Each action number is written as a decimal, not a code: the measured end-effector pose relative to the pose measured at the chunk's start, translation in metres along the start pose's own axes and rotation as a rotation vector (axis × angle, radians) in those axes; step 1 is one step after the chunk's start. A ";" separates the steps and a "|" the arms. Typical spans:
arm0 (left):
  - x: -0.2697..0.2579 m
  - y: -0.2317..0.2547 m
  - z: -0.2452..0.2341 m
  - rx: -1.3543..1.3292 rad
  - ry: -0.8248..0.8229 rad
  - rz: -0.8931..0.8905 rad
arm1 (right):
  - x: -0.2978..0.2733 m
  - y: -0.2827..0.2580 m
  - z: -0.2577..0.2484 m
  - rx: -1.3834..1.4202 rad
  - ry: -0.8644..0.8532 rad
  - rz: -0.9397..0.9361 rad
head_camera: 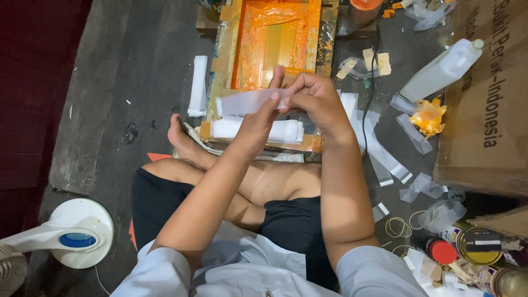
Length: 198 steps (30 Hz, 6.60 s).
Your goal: The person sits on the floor and uses a squeegee to spread orange ink across a screen printing frame. They then lift a white strip from the frame, inspect it, and place it on the floor before repeating the process.
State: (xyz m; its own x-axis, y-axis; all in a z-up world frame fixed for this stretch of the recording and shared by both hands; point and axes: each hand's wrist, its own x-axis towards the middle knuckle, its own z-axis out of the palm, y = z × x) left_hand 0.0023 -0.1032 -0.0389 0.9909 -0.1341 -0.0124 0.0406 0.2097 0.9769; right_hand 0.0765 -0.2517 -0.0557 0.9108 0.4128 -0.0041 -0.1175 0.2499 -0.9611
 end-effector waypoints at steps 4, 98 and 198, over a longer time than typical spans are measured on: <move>-0.001 0.006 -0.005 0.032 0.056 -0.010 | -0.001 -0.001 -0.003 -0.002 0.033 0.022; -0.005 -0.141 -0.324 1.338 0.498 -0.277 | 0.291 0.162 0.221 -1.306 -0.020 -0.179; -0.020 -0.058 -0.299 1.350 0.301 0.125 | 0.076 0.112 0.157 -1.500 -0.102 -0.572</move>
State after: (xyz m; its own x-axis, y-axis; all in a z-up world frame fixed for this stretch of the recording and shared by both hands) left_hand 0.0181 0.1769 -0.1595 0.9749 0.0632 0.2133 -0.0331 -0.9068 0.4203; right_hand 0.0704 -0.0549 -0.1200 0.6611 0.6401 0.3915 0.7428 -0.6321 -0.2207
